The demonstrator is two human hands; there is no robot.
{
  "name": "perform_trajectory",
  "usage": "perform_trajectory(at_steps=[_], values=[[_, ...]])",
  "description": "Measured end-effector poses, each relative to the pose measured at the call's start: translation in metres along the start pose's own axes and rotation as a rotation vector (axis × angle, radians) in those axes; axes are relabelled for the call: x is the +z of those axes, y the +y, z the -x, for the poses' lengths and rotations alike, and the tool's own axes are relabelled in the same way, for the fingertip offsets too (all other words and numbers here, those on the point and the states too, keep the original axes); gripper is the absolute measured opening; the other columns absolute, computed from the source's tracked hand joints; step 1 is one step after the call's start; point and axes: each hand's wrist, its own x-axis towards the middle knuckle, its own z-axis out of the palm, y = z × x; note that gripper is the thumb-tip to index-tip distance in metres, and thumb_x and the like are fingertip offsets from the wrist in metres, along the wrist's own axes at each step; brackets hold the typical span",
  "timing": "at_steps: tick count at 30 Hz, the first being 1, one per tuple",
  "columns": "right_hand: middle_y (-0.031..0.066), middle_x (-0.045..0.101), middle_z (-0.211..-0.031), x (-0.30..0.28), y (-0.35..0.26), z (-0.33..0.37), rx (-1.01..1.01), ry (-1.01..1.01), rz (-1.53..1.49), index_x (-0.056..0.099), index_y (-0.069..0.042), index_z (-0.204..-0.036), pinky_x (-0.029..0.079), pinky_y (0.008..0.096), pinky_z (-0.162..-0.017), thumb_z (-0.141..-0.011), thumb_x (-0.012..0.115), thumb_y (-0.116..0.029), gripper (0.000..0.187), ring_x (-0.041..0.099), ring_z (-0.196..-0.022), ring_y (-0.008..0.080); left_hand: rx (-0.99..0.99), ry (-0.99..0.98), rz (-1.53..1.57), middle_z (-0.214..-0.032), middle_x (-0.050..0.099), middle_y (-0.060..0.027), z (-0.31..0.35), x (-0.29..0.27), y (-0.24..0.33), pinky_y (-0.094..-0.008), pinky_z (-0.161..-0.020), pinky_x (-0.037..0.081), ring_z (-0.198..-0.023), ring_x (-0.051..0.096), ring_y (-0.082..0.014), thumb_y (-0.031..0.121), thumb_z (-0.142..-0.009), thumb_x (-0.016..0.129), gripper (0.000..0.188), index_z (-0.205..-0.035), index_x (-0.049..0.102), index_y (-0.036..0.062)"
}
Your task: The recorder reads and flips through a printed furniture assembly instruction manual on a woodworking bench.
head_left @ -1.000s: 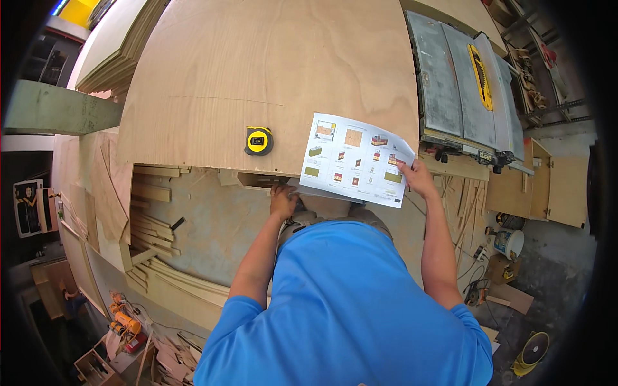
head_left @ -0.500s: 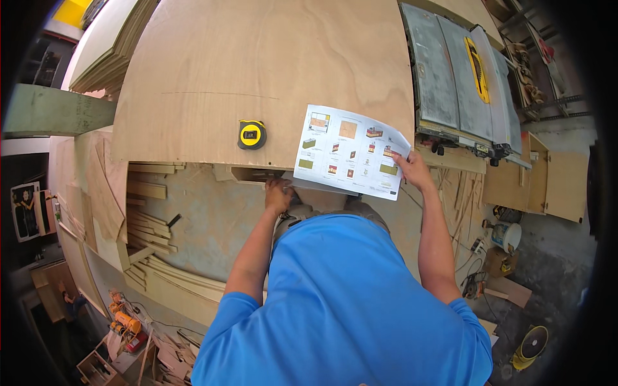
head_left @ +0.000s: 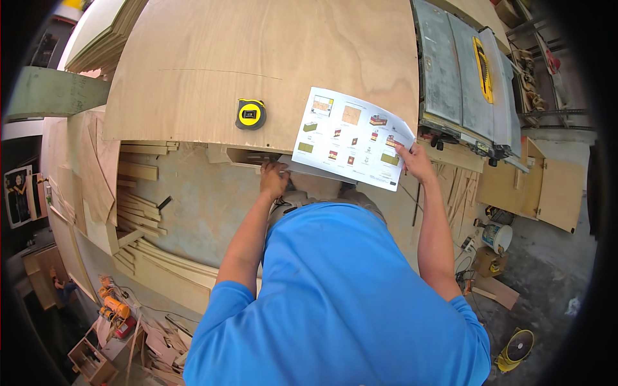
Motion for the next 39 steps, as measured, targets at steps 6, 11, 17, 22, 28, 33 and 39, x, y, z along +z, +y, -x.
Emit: perform_trajectory(at_steps=[6, 11, 17, 22, 28, 33, 39], values=[[0.0032, 0.067, -0.075, 0.003, -0.017, 0.007, 0.028, 0.004, -0.018, 0.072, 0.004, -0.106, 0.046, 0.0270, -0.050, -0.101, 0.067, -0.026, 0.031, 0.056, -0.055, 0.0088, 0.003, 0.006, -0.008, -0.135, 0.065, -0.0150, 0.001, 0.002, -0.002, -0.0473, -0.122, 0.029, -0.141, 0.039, -0.0412, 0.030, -0.090, 0.068, 0.032, -0.116, 0.076, 0.0130], [0.0039, 0.068, -0.077, 0.004, -0.015, 0.004, 0.059, -0.008, -0.012, 0.073, 0.003, -0.110, 0.047, 0.0273, -0.051, -0.100, 0.068, -0.025, 0.030, 0.057, -0.057, 0.0095, 0.003, -0.014, -0.033, -0.134, 0.065, -0.0157, 0.000, 0.000, -0.009, -0.0484, -0.123, 0.028, -0.141, 0.040, -0.0416, 0.030, -0.090, 0.068, 0.034, -0.118, 0.075, 0.0131], [0.0012, 0.066, -0.077, 0.005, -0.012, 0.003, 0.050, -0.016, 0.011, 0.072, 0.001, -0.113, 0.045, 0.0260, -0.052, -0.101, 0.067, -0.024, 0.028, 0.054, -0.057, 0.0080, -0.003, -0.039, -0.064, -0.135, 0.065, -0.0161, -0.002, -0.003, -0.004, -0.0482, -0.123, 0.027, -0.141, 0.040, -0.0418, 0.029, -0.090, 0.068, 0.033, -0.119, 0.075, 0.0123], [0.0023, 0.068, -0.080, 0.004, -0.010, 0.003, 0.050, 0.007, 0.021, 0.072, 0.002, -0.115, 0.046, 0.0266, -0.052, -0.101, 0.067, -0.023, 0.029, 0.055, -0.059, 0.0086, 0.039, -0.010, -0.057, -0.133, 0.065, -0.0173, -0.001, -0.001, -0.009, -0.0485, -0.122, 0.028, -0.139, 0.041, -0.0414, 0.028, -0.090, 0.068, 0.033, -0.118, 0.075, 0.0119], [0.0048, 0.070, -0.079, 0.003, -0.012, 0.006, 0.024, 0.001, -0.047, 0.074, 0.001, -0.112, 0.050, 0.0301, -0.054, -0.099, 0.068, -0.025, 0.029, 0.060, -0.059, 0.0121, 0.099, 0.020, -0.052, -0.128, 0.066, -0.0181, -0.002, 0.009, -0.019, -0.0490, -0.121, 0.029, -0.135, 0.044, -0.0410, 0.028, -0.089, 0.069, 0.032, -0.116, 0.075, 0.0113], [0.0022, 0.067, -0.079, 0.003, -0.012, 0.006, 0.050, -0.023, -0.024, 0.073, 0.003, -0.112, 0.046, 0.0270, -0.052, -0.101, 0.067, -0.024, 0.029, 0.055, -0.059, 0.0089, 0.100, 0.030, -0.069, -0.127, 0.067, -0.0172, 0.000, 0.006, -0.014, -0.0489, -0.121, 0.029, -0.133, 0.047, -0.0397, 0.027, -0.090, 0.071, 0.030, -0.115, 0.075, 0.0118], [0.0039, 0.069, -0.078, 0.001, -0.013, 0.005, 0.079, -0.008, 0.010, 0.073, 0.002, -0.111, 0.048, 0.0291, -0.052, -0.100, 0.067, -0.025, 0.030, 0.058, -0.058, 0.0109, 0.059, 0.038, -0.084, -0.126, 0.069, -0.0150, -0.001, 0.003, -0.008, -0.0482, -0.120, 0.030, -0.134, 0.046, -0.0388, 0.027, -0.090, 0.072, 0.030, -0.115, 0.076, 0.0120]])
